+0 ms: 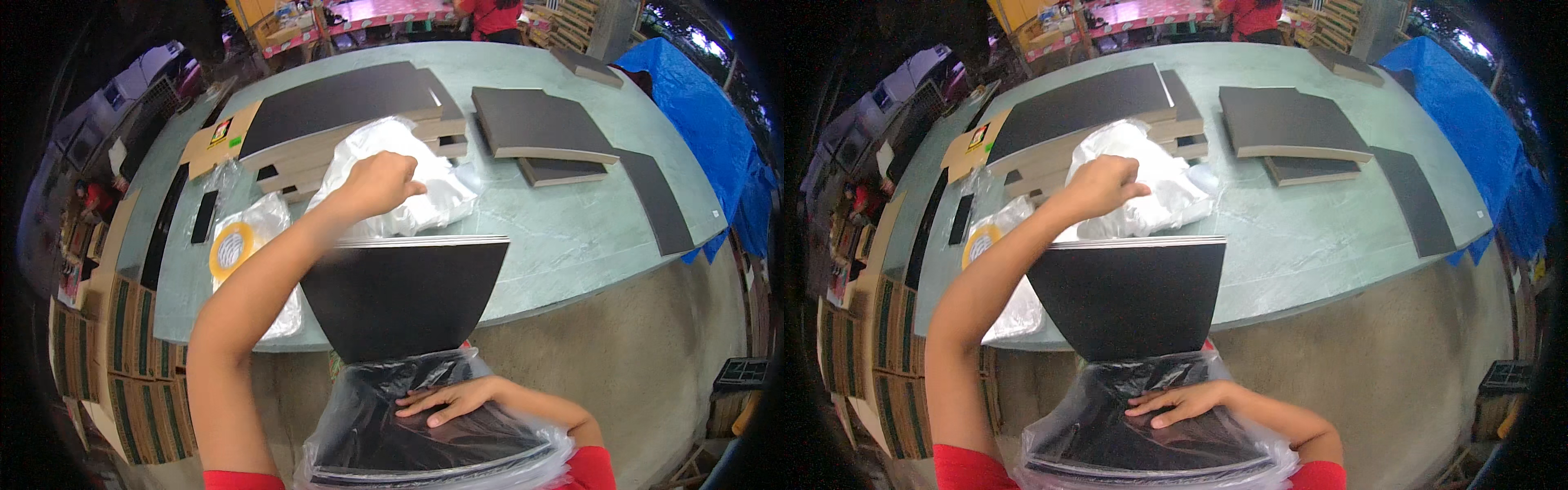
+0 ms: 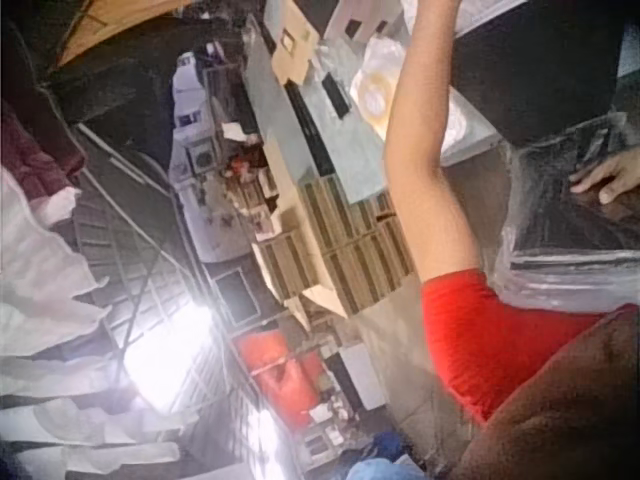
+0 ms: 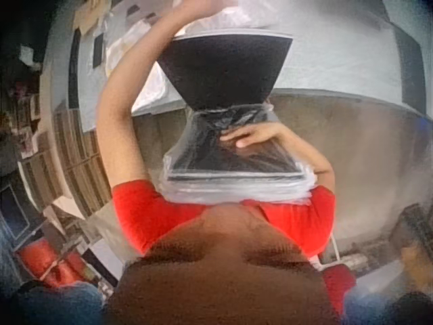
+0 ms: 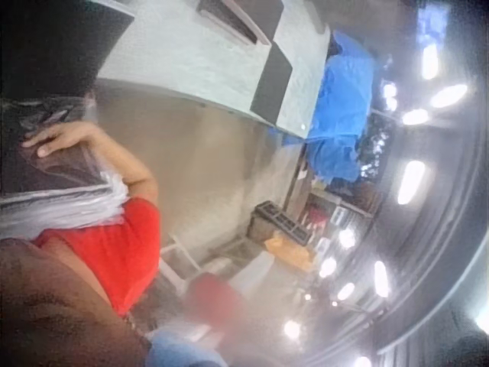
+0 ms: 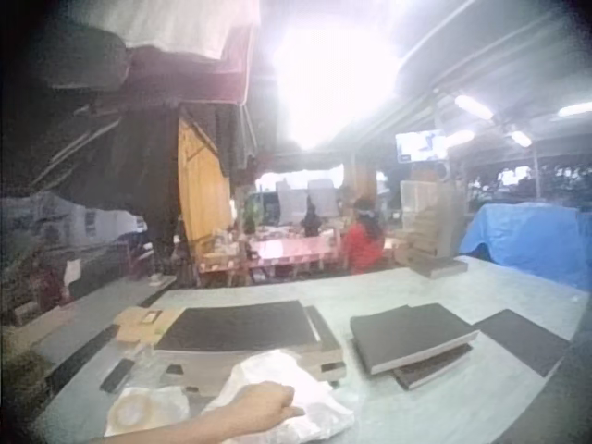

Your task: The person wraps individual dark panels in thin plastic sheets by pulling the plastic over the panel edges and then stacks the wrapped panels on top of each other.

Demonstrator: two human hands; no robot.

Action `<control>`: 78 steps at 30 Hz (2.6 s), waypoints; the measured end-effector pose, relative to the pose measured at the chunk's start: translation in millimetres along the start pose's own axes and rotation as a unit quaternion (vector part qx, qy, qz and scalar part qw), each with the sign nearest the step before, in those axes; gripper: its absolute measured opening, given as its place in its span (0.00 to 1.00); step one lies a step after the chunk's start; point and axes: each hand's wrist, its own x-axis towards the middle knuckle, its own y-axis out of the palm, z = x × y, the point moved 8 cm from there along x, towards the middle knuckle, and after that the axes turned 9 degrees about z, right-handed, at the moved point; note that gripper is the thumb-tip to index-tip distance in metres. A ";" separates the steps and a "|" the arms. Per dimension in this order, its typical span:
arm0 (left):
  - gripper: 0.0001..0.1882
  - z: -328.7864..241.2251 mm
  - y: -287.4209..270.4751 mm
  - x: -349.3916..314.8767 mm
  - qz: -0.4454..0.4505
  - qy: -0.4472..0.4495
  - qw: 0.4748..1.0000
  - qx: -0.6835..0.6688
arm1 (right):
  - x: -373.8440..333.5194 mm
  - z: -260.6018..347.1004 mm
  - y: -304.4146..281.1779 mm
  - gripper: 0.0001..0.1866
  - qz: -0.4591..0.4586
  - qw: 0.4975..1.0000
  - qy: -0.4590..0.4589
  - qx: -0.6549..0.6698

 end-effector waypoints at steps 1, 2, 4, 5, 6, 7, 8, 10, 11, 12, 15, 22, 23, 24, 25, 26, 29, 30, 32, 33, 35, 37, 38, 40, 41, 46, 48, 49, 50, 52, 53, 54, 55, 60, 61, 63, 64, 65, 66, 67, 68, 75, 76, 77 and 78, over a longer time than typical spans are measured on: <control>0.17 -2.4 2.5 8.4 -0.055 0.023 0.997 0.045 | -0.1 -1.8 -0.4 0.29 0.003 1.000 0.004 0.000; 0.18 -5.0 11.5 17.9 -0.109 0.049 0.989 0.088 | -1.4 -6.3 -0.8 0.28 -0.011 1.000 0.015 -0.004; 0.15 -3.9 19.6 22.5 -0.143 0.075 0.974 0.158 | -1.2 -7.6 -0.7 0.28 -0.022 0.999 0.022 -0.024; 0.14 -4.9 22.9 24.4 -0.161 0.088 0.964 0.192 | -0.8 -7.7 -0.5 0.28 -0.029 0.999 0.023 -0.032; 0.13 1.2 23.2 27.7 -0.162 0.095 0.963 0.191 | -0.8 -7.1 0.1 0.28 -0.032 0.998 0.028 -0.042; 0.12 8.1 22.8 30.3 -0.163 0.101 0.963 0.190 | -1.3 -5.0 0.1 0.28 -0.029 0.998 0.033 -0.041; 0.09 10.6 16.8 32.5 -0.129 0.083 0.975 0.162 | -2.3 -4.4 -0.7 0.28 -0.030 0.998 0.036 -0.037; 0.09 30.7 -14.2 32.1 -0.202 0.014 0.979 -0.033 | -2.2 -3.9 -2.2 0.29 -0.036 0.998 0.038 -0.031; 0.09 43.3 -25.5 30.2 -0.236 -0.023 0.963 -0.131 | -2.3 -4.0 -2.9 0.29 -0.036 0.998 0.035 -0.029; 0.10 41.6 -42.2 23.3 -0.276 -0.025 0.950 -0.141 | -2.2 -4.0 -3.4 0.29 -0.037 0.998 0.032 -0.027; 0.12 21.7 -18.8 22.4 -0.295 0.087 0.951 -0.038 | -0.9 -2.7 -4.0 0.29 -0.036 0.998 0.033 -0.027; 0.11 45.8 -38.5 18.1 -0.340 0.051 0.922 -0.179 | 1.3 -6.0 -0.9 0.28 -0.040 0.997 0.042 -0.044; 0.11 31.7 -36.6 17.4 -0.359 0.098 0.917 -0.145 | -0.4 -8.1 -1.6 0.28 -0.046 0.997 0.040 -0.038; 0.11 22.8 -24.8 17.2 -0.342 0.122 0.930 -0.066 | 0.2 -7.4 -2.5 0.28 -0.044 0.998 0.035 -0.037; 0.11 15.6 -5.7 18.3 -0.321 0.145 0.936 0.014 | 0.0 -5.4 -2.8 0.28 -0.041 0.998 0.039 -0.041; 0.12 18.2 0.2 21.4 -0.296 0.139 0.945 0.025 | 0.7 -2.2 -2.1 0.28 -0.038 0.997 0.042 -0.043; 0.12 50.8 3.7 35.5 -0.214 0.060 0.972 -0.077 | 2.7 1.6 0.9 0.28 -0.030 0.997 0.054 -0.047; 0.11 61.3 -9.1 30.7 -0.241 -0.005 0.946 -0.215 | 1.6 0.0 1.0 0.28 -0.035 0.997 0.059 -0.044; 0.12 63.6 -20.9 30.8 -0.287 0.026 0.933 -0.217 | 0.6 -2.8 -1.2 0.28 -0.041 0.997 0.046 -0.045; 0.12 48.2 -22.8 23.2 -0.316 0.084 0.934 -0.146 | 0.5 -3.1 -1.4 0.28 -0.043 0.997 0.039 -0.046; 0.12 32.4 1.0 23.0 -0.239 0.112 0.964 -0.019 | 1.1 0.8 -1.0 0.28 -0.042 0.997 0.046 -0.046; 0.12 44.6 5.8 26.5 -0.206 0.072 0.975 -0.048 | 2.5 2.6 -1.6 0.28 -0.038 0.997 0.052 -0.052; 0.12 61.8 0.5 26.2 -0.211 0.017 0.967 -0.142 | 4.4 0.0 0.1 0.28 -0.034 0.996 0.054 -0.054; 0.19 107.7 -8.8 28.2 -0.197 -0.067 0.924 -0.320 | 7.6 -3.0 2.5 0.28 -0.024 0.997 0.046 -0.050; 0.21 100.1 -6.4 29.7 -0.180 -0.054 0.939 -0.290 | 5.9 -4.2 1.6 0.28 -0.024 0.998 0.038 -0.041; 0.35 45.5 2.5 18.8 -0.195 0.079 0.975 -0.073 | 3.8 -10.3 -2.2 0.31 0.015 0.999 0.048 0.003; 0.31 36.5 8.3 16.8 -0.206 0.131 0.970 -0.012 | 1.9 -15.8 -5.6 0.32 0.060 0.996 0.063 0.013; 0.26 50.2 4.6 19.7 -0.217 0.089 0.970 -0.066 | 2.2 -26.4 -9.8 0.33 0.046 0.994 0.100 0.004; 0.21 63.8 -3.5 23.6 -0.227 0.047 0.965 -0.119 | 1.9 -39.1 -14.1 0.34 0.032 0.990 0.137 -0.007; 0.11 98.0 -28.6 15.5 -0.325 -0.006 0.906 -0.271 | 3.0 -58.7 -22.6 0.36 0.011 0.981 0.188 -0.034; 0.08 114.9 -40.8 2.3 -0.401 -0.017 0.841 -0.364 | 2.6 -67.5 -29.4 0.37 -0.002 0.980 0.196 -0.038; 0.06 117.9 -45.0 -3.3 -0.401 -0.035 0.847 -0.348 | 0.9 -76.9 -32.7 0.37 -0.015 0.978 0.204 -0.039; 0.07 123.4 -44.5 -11.4 -0.396 -0.064 0.844 -0.355 | 1.0 -85.3 -35.5 0.37 -0.025 0.976 0.213 -0.040; 0.13 66.2 -116.9 -124.2 -0.448 0.034 0.662 -0.600 | -10.5 -99.6 -48.5 0.33 -0.090 0.950 0.289 -0.072; 0.19 113.9 -93.5 -187.3 -0.347 0.103 0.629 -0.688 | -6.9 -96.2 -47.3 0.32 -0.111 0.950 0.277 -0.089; 0.25 78.6 -35.0 -238.4 -0.256 0.186 0.774 -0.549 | -18.9 -103.3 -51.9 0.31 -0.168 0.949 0.257 -0.074; 0.22 62.9 8.3 -283.6 -0.189 0.044 0.891 -0.411 | -5.3 -101.2 -52.0 0.32 -0.150 0.960 0.223 -0.076; 0.20 58.7 52.6 -296.2 -0.101 -0.073 0.954 -0.273 | -7.1 -96.1 -60.3 0.32 -0.158 0.962 0.211 -0.071; 0.18 65.9 86.9 -306.9 -0.006 -0.183 0.975 -0.122 | -11.7 -85.8 -65.6 0.28 -0.181 0.967 0.177 -0.037; 0.13 12.3 81.4 -261.9 0.238 -0.150 0.959 0.029 | -13.8 -65.1 -73.3 0.25 -0.208 0.966 0.151 0.001; 0.09 6.7 113.5 -277.1 0.304 -0.071 0.949 -0.050 | -16.5 -28.9 -78.2 0.25 -0.230 0.967 0.104 0.018; 0.12 11.6 44.7 -211.3 -0.178 -0.071 0.870 -0.455 | 1.2 80.9 -93.3 0.46 -0.260 0.866 -0.271 0.331; 0.13 26.1 57.9 -208.3 -0.209 -0.068 0.846 -0.486 | -1.3 83.3 -85.6 0.44 -0.258 0.886 -0.239 0.301; 0.14 36.3 68.7 -207.6 -0.228 -0.087 0.812 -0.530 | -6.5 80.9 -80.0 0.43 -0.265 0.900 -0.207 0.277; 0.14 44.1 77.7 -209.1 -0.246 -0.106 0.776 -0.571 | -8.8 75.7 -80.6 0.40 -0.265 0.891 -0.216 0.298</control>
